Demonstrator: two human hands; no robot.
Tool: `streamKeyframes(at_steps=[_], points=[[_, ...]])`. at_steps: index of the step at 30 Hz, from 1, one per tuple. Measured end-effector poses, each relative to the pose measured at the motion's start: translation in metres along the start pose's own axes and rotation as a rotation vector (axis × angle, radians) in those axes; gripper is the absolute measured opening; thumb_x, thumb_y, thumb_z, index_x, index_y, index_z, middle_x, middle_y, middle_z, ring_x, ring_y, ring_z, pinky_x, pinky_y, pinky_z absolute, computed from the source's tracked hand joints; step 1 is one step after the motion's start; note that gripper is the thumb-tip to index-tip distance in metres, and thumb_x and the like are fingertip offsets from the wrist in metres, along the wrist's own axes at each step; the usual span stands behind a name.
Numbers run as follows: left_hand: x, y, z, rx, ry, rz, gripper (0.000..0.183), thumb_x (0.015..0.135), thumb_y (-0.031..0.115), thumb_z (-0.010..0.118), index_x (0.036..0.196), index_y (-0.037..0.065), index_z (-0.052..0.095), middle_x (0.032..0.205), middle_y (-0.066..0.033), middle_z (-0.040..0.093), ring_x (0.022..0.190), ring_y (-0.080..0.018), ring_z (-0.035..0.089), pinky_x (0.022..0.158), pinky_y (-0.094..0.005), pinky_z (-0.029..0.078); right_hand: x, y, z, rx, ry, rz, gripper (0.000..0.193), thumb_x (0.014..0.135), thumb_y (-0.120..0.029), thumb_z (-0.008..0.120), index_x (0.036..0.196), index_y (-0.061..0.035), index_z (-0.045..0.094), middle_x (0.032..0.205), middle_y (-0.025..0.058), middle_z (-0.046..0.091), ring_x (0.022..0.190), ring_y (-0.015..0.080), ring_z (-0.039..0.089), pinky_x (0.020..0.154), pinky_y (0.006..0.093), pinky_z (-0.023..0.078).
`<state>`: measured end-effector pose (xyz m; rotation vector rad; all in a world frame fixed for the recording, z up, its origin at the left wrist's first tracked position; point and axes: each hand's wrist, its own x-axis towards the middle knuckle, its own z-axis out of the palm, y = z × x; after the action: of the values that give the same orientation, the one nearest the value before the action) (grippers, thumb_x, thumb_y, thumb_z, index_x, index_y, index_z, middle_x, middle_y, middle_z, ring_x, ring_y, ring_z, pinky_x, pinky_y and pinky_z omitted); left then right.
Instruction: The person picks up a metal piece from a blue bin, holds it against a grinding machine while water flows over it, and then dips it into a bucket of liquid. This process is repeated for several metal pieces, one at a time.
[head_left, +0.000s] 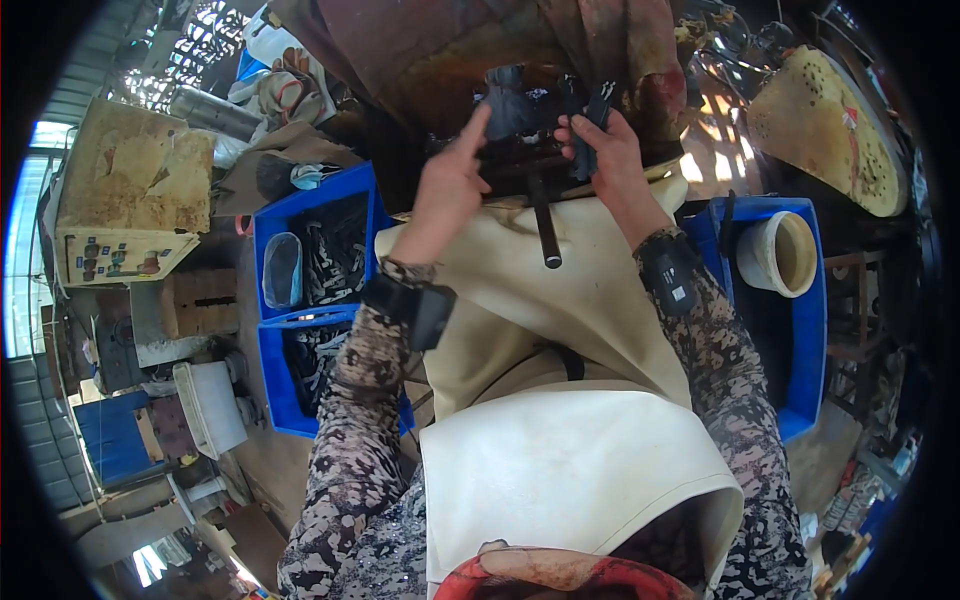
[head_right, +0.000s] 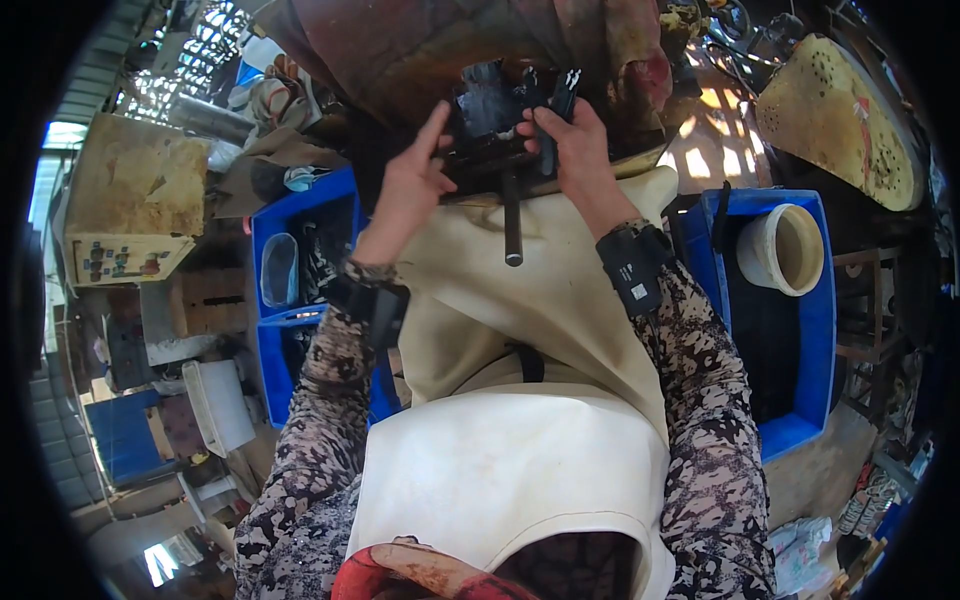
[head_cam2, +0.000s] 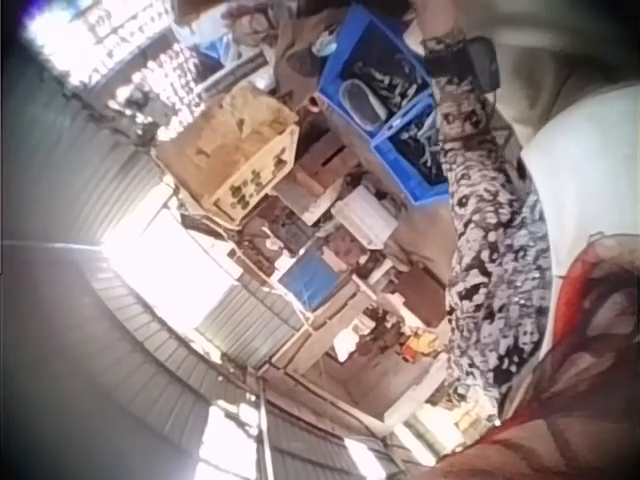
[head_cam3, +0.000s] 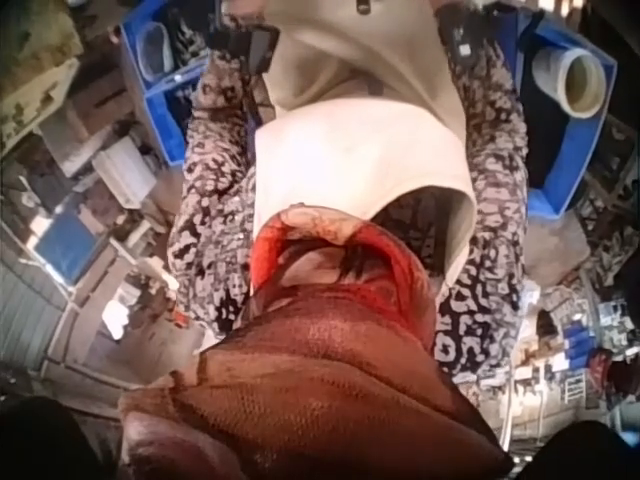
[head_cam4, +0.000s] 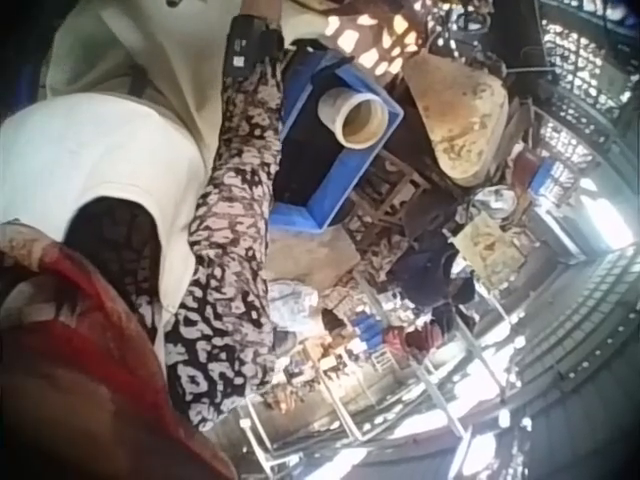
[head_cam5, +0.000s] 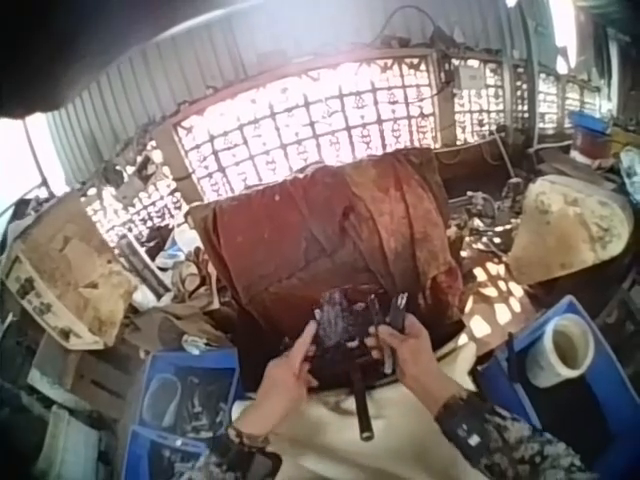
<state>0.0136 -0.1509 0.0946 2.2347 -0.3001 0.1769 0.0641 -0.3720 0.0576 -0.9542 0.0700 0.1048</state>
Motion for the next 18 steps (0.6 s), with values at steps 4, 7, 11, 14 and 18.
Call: streamKeyframes(at_steps=[4,7,11,14,18], points=[[0.021,-0.022,-0.024,-0.075,0.010,-0.205,0.079,0.084,-0.012,0.048,0.152,0.023,0.027,0.114,-0.0222,0.062,0.072,-0.0229,0.068,0.063,-0.0337,0.056,0.016,-0.008,-0.017,-0.229,0.004,-0.096,0.020,0.093,-0.006,0.060,0.111,-0.0003,0.054,0.101,0.0120,0.066,0.083,0.0180,0.067,0.064,0.0280,0.055],[0.039,-0.048,-0.024,-0.080,0.075,-0.202,0.082,0.086,-0.010,0.050,0.154,0.022,0.017,0.106,-0.0217,0.066,0.065,-0.0205,0.068,0.058,-0.0322,0.054,0.025,-0.012,-0.030,-0.359,0.033,-0.147,0.017,0.093,-0.005,0.061,0.107,-0.0011,0.054,0.097,0.0097,0.067,0.078,0.0153,0.067,0.059,0.0241,0.052],[0.059,-0.089,-0.004,-0.023,0.066,-0.380,0.069,0.084,-0.006,0.057,0.146,0.016,0.038,0.097,-0.0201,0.069,0.071,-0.0268,0.069,0.062,-0.0355,0.054,0.026,-0.008,-0.043,-0.581,0.104,-0.231,0.014,0.093,-0.006,0.061,0.103,-0.0014,0.053,0.093,0.0079,0.068,0.074,0.0117,0.066,0.054,0.0217,0.048],[0.065,-0.106,0.006,0.232,-0.035,-0.009,0.043,0.087,-0.001,0.057,0.128,0.011,0.060,0.099,-0.0182,0.069,0.082,-0.0233,0.070,0.070,-0.0317,0.053,0.022,-0.003,-0.044,-0.656,0.085,-0.324,0.014,0.093,-0.006,0.061,0.102,-0.0011,0.053,0.092,0.0065,0.068,0.073,0.0101,0.066,0.053,0.0210,0.047],[0.077,-0.109,0.020,0.452,-0.114,0.061,0.033,0.083,-0.003,0.059,0.113,0.006,0.067,0.098,-0.0168,0.070,0.092,-0.0294,0.068,0.083,-0.0351,0.051,0.021,-0.003,-0.039,-0.689,0.105,-0.291,0.014,0.092,-0.007,0.061,0.103,-0.0014,0.053,0.089,0.0046,0.067,0.071,0.0091,0.065,0.053,0.0208,0.046]])
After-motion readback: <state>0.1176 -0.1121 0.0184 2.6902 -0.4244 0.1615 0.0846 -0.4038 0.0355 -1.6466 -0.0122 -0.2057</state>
